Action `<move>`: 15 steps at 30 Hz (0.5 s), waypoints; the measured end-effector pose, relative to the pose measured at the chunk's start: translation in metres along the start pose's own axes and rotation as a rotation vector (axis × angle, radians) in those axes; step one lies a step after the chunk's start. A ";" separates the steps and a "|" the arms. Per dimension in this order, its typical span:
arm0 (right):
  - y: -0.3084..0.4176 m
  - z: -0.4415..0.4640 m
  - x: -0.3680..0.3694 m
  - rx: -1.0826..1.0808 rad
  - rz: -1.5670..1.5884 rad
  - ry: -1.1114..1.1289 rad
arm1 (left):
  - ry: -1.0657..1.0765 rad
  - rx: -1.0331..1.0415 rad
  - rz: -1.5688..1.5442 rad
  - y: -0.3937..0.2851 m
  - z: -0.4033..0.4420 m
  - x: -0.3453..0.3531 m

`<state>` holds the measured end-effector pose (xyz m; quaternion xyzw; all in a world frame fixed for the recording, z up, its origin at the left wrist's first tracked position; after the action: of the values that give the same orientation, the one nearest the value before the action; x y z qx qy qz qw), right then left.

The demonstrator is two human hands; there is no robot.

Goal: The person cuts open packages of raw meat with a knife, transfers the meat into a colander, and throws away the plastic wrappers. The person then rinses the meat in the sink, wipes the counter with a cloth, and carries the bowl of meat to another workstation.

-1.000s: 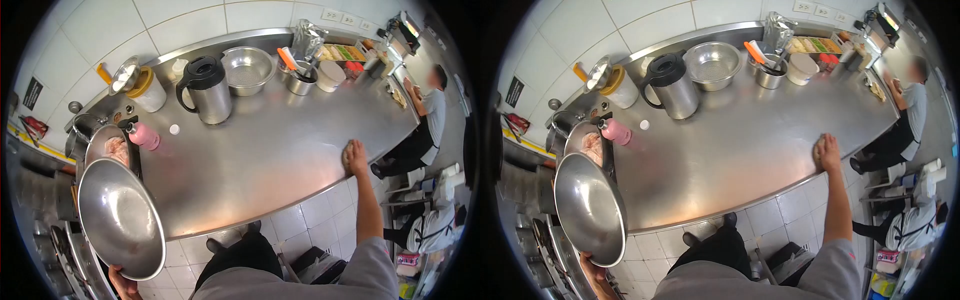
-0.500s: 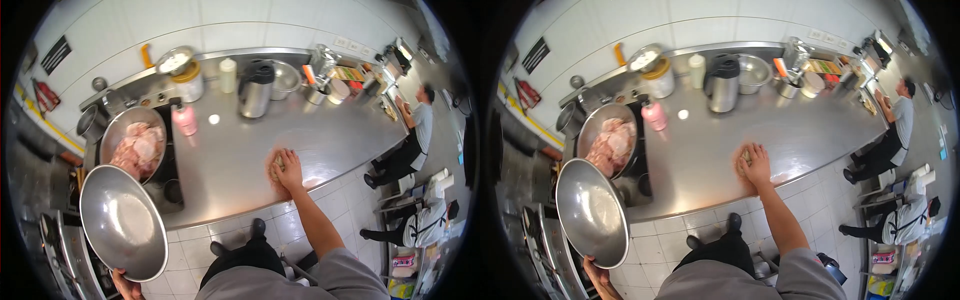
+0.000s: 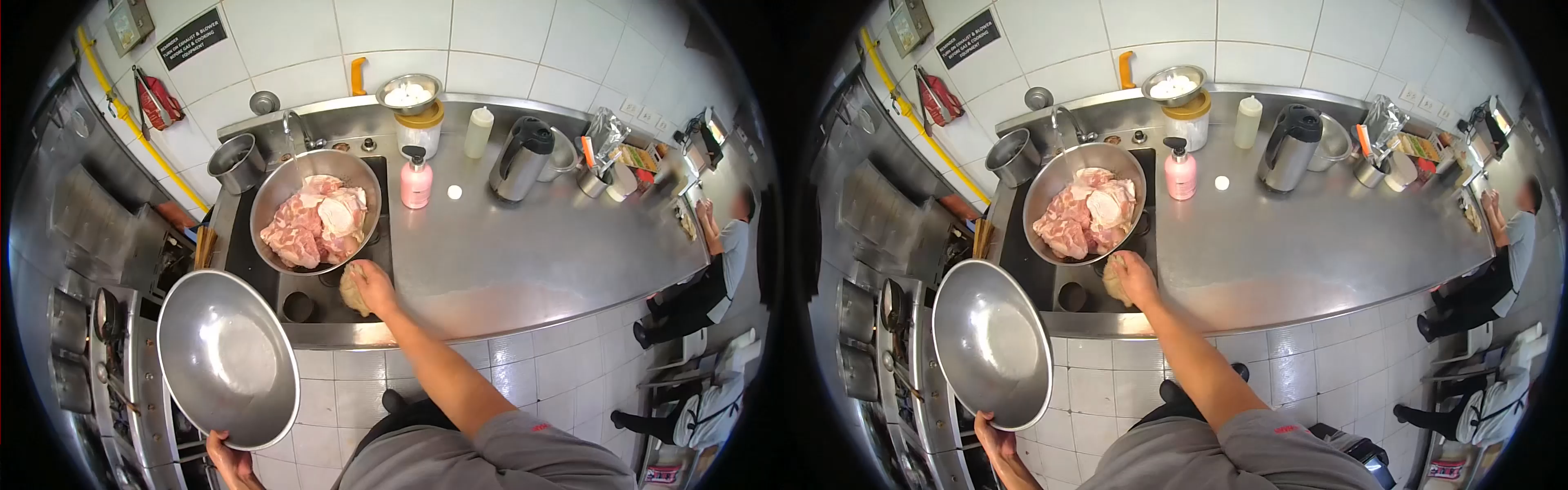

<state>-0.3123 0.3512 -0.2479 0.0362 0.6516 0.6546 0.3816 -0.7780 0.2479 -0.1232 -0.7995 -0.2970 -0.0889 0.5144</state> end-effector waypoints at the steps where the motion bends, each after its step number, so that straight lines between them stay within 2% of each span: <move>1: 0.000 -0.001 -0.004 0.129 0.136 0.018 | 0.028 -0.003 0.013 0.000 0.004 -0.010; 2: -0.005 0.003 -0.008 0.135 0.114 0.003 | 0.036 -0.021 -0.010 0.001 0.007 -0.019; 4: -0.043 0.009 -0.032 0.250 0.441 -0.110 | 0.046 -0.045 -0.027 0.003 0.017 -0.038; 5: -0.056 0.008 -0.067 0.261 0.409 -0.155 | 0.042 -0.042 -0.026 0.005 0.027 -0.050; 7: -0.078 0.001 -0.138 0.404 0.773 -0.208 | 0.086 -0.038 -0.017 0.011 0.032 -0.050; 8: -0.102 -0.004 -0.180 0.469 0.821 -0.231 | -0.152 0.040 0.036 0.007 -0.003 -0.017; 9: -0.104 -0.014 -0.230 0.380 0.811 -0.308 | -0.173 0.048 0.051 0.011 -0.012 0.000; 10: -0.148 -0.013 -0.275 0.264 0.794 -0.249 | -0.165 0.031 0.052 0.017 -0.010 0.004; 11: -0.167 -0.025 -0.326 0.402 0.745 -0.323 | -0.165 0.020 0.059 0.020 -0.007 0.001; 12: -0.177 -0.040 -0.376 0.387 0.538 -0.412 | -0.034 -0.037 0.031 0.028 0.013 -0.007; 13: -0.205 -0.049 -0.421 0.315 0.464 -0.409 | 0.091 -0.088 0.006 0.038 0.030 -0.015; 14: -0.234 -0.065 -0.466 0.356 0.217 -0.473 | 0.039 -0.043 0.015 0.041 0.021 -0.001; 15: -0.200 -0.081 -0.493 0.325 0.002 -0.461 | 0.095 -0.058 0.033 0.045 0.022 0.005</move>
<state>0.0822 -0.0129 -0.2148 0.2455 0.6439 0.5163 0.5085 -0.7515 0.2561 -0.1658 -0.8136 -0.2564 -0.1270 0.5062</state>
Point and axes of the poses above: each hand's wrist, its own z-axis towards the middle knuckle, its own x-axis out of the palm, y = z × x, the point moved 5 cm from there along z, towards the middle knuckle, and after that the axes turned 9 degrees about -z, right-handed, at the moved point
